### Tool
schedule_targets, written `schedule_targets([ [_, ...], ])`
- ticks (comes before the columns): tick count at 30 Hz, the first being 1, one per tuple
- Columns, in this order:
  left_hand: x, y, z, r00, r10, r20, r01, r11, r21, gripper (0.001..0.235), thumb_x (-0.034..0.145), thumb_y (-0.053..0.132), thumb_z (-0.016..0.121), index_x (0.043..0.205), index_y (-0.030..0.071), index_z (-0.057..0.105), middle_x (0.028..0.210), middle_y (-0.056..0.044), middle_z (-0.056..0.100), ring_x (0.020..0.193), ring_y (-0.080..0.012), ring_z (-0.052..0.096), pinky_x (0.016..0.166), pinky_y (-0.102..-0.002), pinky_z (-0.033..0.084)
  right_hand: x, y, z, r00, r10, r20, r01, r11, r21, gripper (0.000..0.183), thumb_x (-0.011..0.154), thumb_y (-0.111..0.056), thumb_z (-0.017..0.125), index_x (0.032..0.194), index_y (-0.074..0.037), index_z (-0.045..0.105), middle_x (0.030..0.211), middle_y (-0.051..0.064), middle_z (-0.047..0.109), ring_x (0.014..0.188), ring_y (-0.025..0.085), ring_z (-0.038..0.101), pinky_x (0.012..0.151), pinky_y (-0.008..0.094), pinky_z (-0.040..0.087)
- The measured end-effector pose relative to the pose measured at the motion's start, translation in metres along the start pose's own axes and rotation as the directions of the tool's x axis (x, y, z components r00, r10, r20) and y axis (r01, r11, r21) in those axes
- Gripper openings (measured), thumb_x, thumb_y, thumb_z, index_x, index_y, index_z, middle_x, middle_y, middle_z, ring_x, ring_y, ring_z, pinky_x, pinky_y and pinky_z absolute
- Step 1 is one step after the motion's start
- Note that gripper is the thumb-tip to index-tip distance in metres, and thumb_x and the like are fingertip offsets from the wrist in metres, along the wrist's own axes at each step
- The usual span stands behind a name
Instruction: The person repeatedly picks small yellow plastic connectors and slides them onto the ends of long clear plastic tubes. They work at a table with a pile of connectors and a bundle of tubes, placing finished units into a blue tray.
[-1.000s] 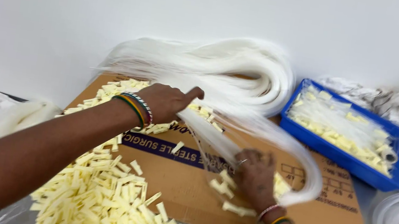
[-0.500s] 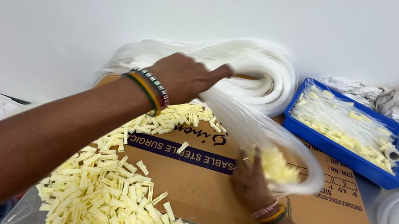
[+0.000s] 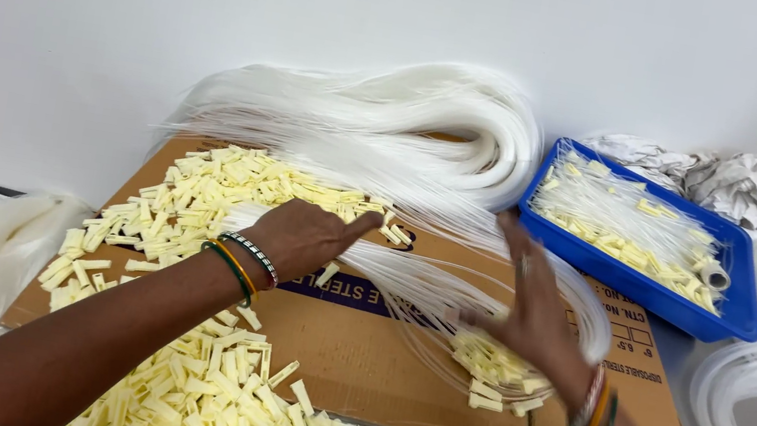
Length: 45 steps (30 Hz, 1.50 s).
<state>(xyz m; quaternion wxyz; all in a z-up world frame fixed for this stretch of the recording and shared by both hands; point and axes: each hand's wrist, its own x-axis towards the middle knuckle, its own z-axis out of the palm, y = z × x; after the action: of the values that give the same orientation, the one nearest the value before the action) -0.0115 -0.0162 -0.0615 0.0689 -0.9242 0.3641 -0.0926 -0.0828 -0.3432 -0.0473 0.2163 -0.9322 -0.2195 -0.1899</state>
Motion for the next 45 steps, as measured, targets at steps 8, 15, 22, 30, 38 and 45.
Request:
schedule_targets([
  [8, -0.006, 0.010, -0.046, 0.999, 0.024, 0.028, -0.027, 0.994, 0.108, 0.073, 0.100, 0.004, 0.050, 0.162, 0.015, 0.015, 0.068, -0.010, 0.062, 0.055, -0.0220, 0.065, 0.047, -0.035, 0.055, 0.015, 0.010, 0.110, 0.562, 0.198, 0.803, -0.341, 0.940, 0.007, 0.088, 0.055, -0.059, 0.088, 0.120, -0.004, 0.068, 0.105, 0.021, 0.077, 0.094, 0.035, 0.075, 0.086, 0.045, 0.058],
  [15, 0.003, 0.015, -0.061, 0.992, 0.079, -0.099, -0.063, 0.986, 0.157, 0.068, 0.099, 0.007, 0.052, 0.159, 0.016, 0.022, 0.069, -0.010, 0.061, 0.051, -0.0221, 0.065, 0.042, -0.037, 0.054, 0.007, 0.007, 0.111, 0.611, 0.191, 0.768, -0.352, 0.935, 0.048, 0.076, 0.053, -0.047, 0.098, 0.107, -0.001, 0.071, 0.097, 0.013, 0.077, 0.095, 0.027, 0.074, 0.087, 0.038, 0.057],
  [22, 0.009, 0.017, -0.082, 0.968, 0.169, -0.187, -0.146, 0.981, 0.130, 0.056, 0.103, 0.009, 0.053, 0.154, 0.021, 0.034, 0.070, -0.006, 0.063, 0.056, -0.0241, 0.063, 0.046, -0.039, 0.051, 0.004, 0.033, 0.103, 0.651, 0.215, 0.728, -0.396, 0.914, 0.084, 0.048, 0.060, -0.025, 0.089, 0.100, -0.005, 0.074, 0.096, 0.013, 0.081, 0.091, 0.026, 0.075, 0.086, 0.038, 0.059],
  [30, 0.019, 0.025, 0.021, 0.947, -0.283, 0.153, 0.278, 0.959, 0.053, 0.089, 0.086, 0.034, 0.078, 0.159, 0.014, 0.032, 0.120, -0.013, 0.058, 0.113, -0.0297, 0.055, 0.098, -0.059, 0.038, 0.037, 0.051, 0.049, 0.950, 0.079, 0.302, 0.165, 0.692, -0.703, 0.029, 0.093, -0.008, 0.054, 0.120, -0.001, 0.061, 0.076, 0.008, 0.071, 0.075, 0.026, 0.071, 0.108, 0.055, 0.043],
  [38, 0.128, 0.127, 0.160, 0.978, -0.208, 0.014, 0.195, 0.889, -0.413, 0.072, 0.082, 0.032, 0.082, 0.140, 0.005, 0.049, 0.110, -0.014, 0.074, 0.107, -0.0330, 0.070, 0.094, -0.055, 0.052, -0.010, 0.071, 0.103, 0.954, -0.168, 0.249, 0.282, 0.786, -0.550, 0.048, 0.087, -0.026, 0.059, 0.129, -0.003, 0.058, 0.115, 0.013, 0.067, 0.117, 0.031, 0.061, 0.114, 0.061, 0.023],
  [45, 0.116, 0.126, 0.131, 0.985, -0.123, 0.123, 0.167, 0.866, -0.471, 0.043, 0.087, 0.043, 0.078, 0.108, 0.007, 0.066, 0.102, -0.015, 0.073, 0.100, -0.0327, 0.070, 0.081, -0.050, 0.057, -0.062, 0.159, 0.080, 0.985, 0.142, -0.094, -0.161, 0.958, -0.237, 0.055, 0.102, -0.052, 0.048, 0.131, -0.008, 0.064, 0.130, 0.018, 0.065, 0.132, 0.038, 0.050, 0.115, 0.063, 0.012],
])
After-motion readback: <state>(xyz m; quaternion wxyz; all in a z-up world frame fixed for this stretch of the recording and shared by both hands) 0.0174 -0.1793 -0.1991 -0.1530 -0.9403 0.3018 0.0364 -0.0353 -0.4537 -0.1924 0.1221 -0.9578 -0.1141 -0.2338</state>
